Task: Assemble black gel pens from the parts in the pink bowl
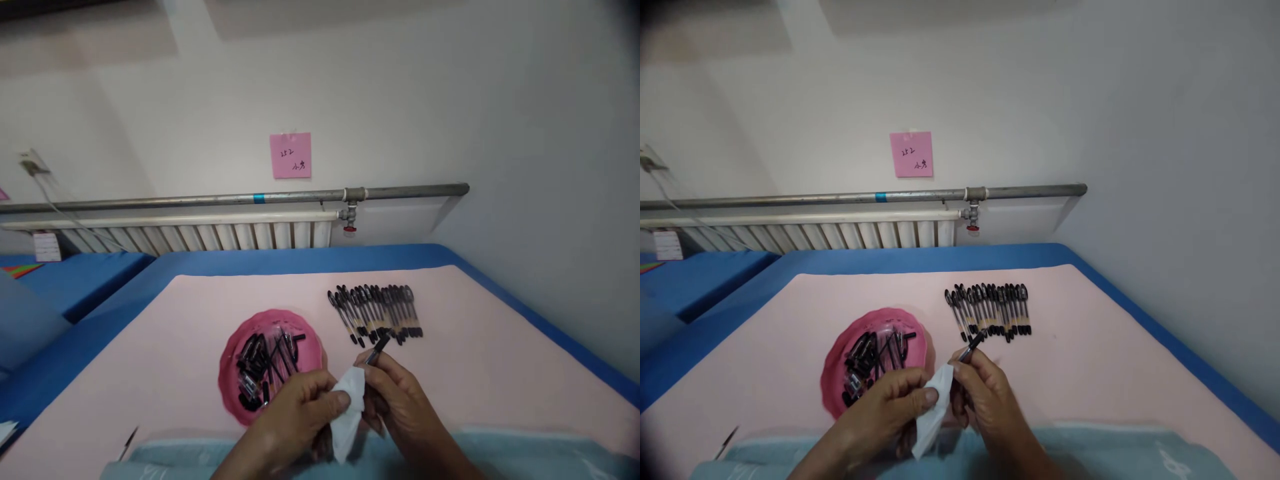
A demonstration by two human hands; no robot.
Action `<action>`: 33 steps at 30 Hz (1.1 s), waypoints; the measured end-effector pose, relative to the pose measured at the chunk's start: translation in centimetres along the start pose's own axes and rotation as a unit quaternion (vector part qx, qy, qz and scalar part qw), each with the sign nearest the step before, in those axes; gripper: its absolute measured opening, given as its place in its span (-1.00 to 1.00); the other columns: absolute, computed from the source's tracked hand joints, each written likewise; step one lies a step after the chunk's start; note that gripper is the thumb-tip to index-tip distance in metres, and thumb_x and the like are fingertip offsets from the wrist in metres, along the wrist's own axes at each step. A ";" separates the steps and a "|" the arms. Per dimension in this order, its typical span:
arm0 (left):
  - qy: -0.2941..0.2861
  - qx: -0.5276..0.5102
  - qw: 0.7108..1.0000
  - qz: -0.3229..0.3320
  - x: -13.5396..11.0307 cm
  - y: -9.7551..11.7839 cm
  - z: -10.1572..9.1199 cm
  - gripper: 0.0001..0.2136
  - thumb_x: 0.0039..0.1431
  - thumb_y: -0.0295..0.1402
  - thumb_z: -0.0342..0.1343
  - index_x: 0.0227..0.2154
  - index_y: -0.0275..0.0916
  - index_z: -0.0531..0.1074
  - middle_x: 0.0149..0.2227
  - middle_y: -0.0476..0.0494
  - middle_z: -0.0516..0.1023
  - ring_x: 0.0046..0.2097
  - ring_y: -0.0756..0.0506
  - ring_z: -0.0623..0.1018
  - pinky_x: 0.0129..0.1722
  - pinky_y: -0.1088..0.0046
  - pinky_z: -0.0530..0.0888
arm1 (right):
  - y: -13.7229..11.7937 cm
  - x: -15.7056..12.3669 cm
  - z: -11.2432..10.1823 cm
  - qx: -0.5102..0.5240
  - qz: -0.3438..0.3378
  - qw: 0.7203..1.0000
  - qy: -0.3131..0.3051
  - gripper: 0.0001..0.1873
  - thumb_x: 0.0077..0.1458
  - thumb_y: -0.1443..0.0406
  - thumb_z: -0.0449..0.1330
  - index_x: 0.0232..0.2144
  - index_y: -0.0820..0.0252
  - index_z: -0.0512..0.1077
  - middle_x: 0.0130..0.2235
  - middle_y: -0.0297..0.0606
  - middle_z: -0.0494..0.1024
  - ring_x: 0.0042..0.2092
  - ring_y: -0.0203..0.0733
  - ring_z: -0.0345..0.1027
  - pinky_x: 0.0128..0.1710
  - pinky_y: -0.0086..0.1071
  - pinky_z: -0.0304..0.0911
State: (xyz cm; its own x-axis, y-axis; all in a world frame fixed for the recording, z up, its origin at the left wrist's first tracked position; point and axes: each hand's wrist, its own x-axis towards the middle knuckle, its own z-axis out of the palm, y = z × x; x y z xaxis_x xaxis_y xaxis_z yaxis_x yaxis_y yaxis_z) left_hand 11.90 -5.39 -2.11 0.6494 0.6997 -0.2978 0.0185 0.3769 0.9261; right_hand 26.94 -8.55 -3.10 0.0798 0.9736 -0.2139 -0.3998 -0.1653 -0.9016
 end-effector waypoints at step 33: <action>0.143 0.243 0.958 0.061 0.0 -0.5 1.6 -0.81 0.02 -0.22 0.07 -0.53 -0.24 0.32 -0.60 -0.06 0.39 -0.56 -0.01 0.35 -0.55 0.51 0.22 | -0.6 1.1 -0.1 -0.043 0.057 0.997 0.024 -0.61 -0.15 0.05 0.26 -0.57 0.15 0.17 -0.74 -0.59 0.16 -0.71 -0.51 -0.10 -0.71 -0.60 -0.20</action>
State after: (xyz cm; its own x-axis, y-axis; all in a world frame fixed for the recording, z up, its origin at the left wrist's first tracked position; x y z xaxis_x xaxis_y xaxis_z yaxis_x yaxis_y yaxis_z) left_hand 13.10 -6.50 -2.22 0.4358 0.8842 -0.1680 0.3527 0.0039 0.9357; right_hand 27.32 -7.42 -2.83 0.0823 0.9396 -0.3322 -0.3298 -0.2889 -0.8988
